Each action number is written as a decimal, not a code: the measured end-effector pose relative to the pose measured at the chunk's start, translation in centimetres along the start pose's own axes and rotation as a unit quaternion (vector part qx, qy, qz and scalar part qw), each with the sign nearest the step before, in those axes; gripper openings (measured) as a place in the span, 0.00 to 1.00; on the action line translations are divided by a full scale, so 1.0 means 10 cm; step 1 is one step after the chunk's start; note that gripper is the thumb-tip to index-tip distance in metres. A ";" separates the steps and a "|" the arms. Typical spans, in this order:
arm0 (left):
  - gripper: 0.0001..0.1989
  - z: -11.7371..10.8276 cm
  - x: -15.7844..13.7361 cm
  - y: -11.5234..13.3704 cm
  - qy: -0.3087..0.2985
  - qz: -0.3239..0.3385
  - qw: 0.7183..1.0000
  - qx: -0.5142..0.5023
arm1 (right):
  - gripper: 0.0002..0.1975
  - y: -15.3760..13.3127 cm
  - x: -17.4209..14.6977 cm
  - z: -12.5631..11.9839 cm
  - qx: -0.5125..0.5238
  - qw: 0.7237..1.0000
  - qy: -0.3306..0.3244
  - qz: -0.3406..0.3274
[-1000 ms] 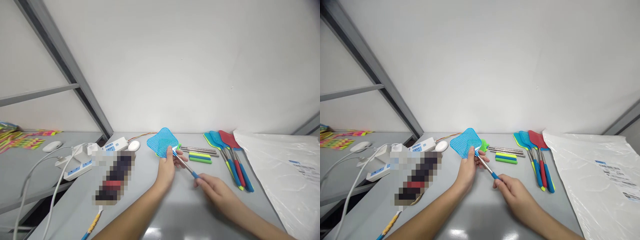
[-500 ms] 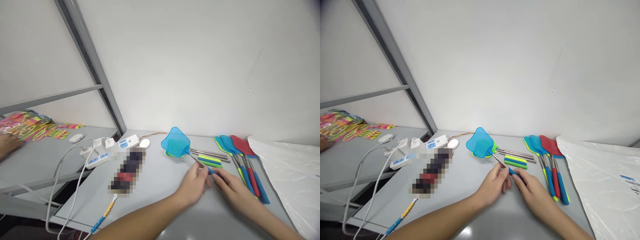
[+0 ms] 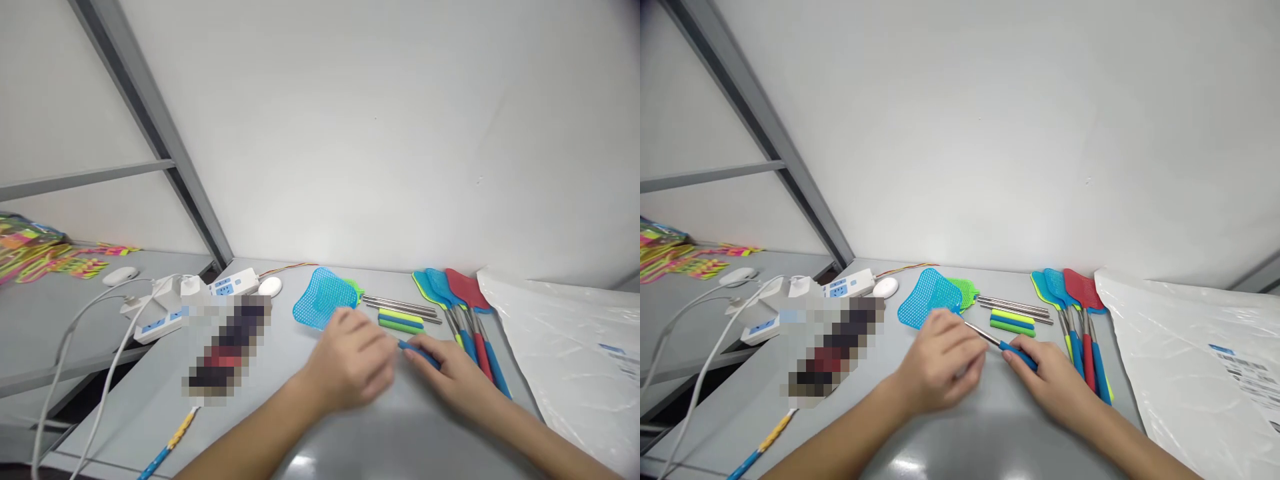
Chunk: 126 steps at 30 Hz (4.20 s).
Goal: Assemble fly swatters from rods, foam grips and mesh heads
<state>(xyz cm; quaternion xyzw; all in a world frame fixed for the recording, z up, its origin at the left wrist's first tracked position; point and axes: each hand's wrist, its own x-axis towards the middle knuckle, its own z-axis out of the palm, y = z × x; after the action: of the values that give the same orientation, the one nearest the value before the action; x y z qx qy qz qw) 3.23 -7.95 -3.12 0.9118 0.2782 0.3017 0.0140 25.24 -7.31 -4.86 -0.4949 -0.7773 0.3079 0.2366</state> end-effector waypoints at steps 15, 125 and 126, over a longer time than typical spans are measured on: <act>0.10 -0.24 -0.02 -0.47 -0.197 -0.120 0.973 0.028 | 0.16 0.21 -0.07 0.06 -0.135 0.990 -0.018 -0.031; 0.06 0.40 0.19 -0.11 -0.040 -0.033 0.975 0.218 | 0.10 0.09 -0.03 0.05 -0.372 0.872 0.238 -0.213; 0.07 0.37 0.20 -0.13 -0.039 -0.032 0.974 0.222 | 0.11 0.10 -0.02 0.03 -0.372 0.872 0.236 -0.211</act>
<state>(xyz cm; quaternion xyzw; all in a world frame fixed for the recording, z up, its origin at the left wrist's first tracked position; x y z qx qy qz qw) 5.97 -5.33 -5.33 0.8940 0.3663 0.1956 -0.1681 25.76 -7.29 -5.83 -0.4287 -0.8413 -0.1876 0.2705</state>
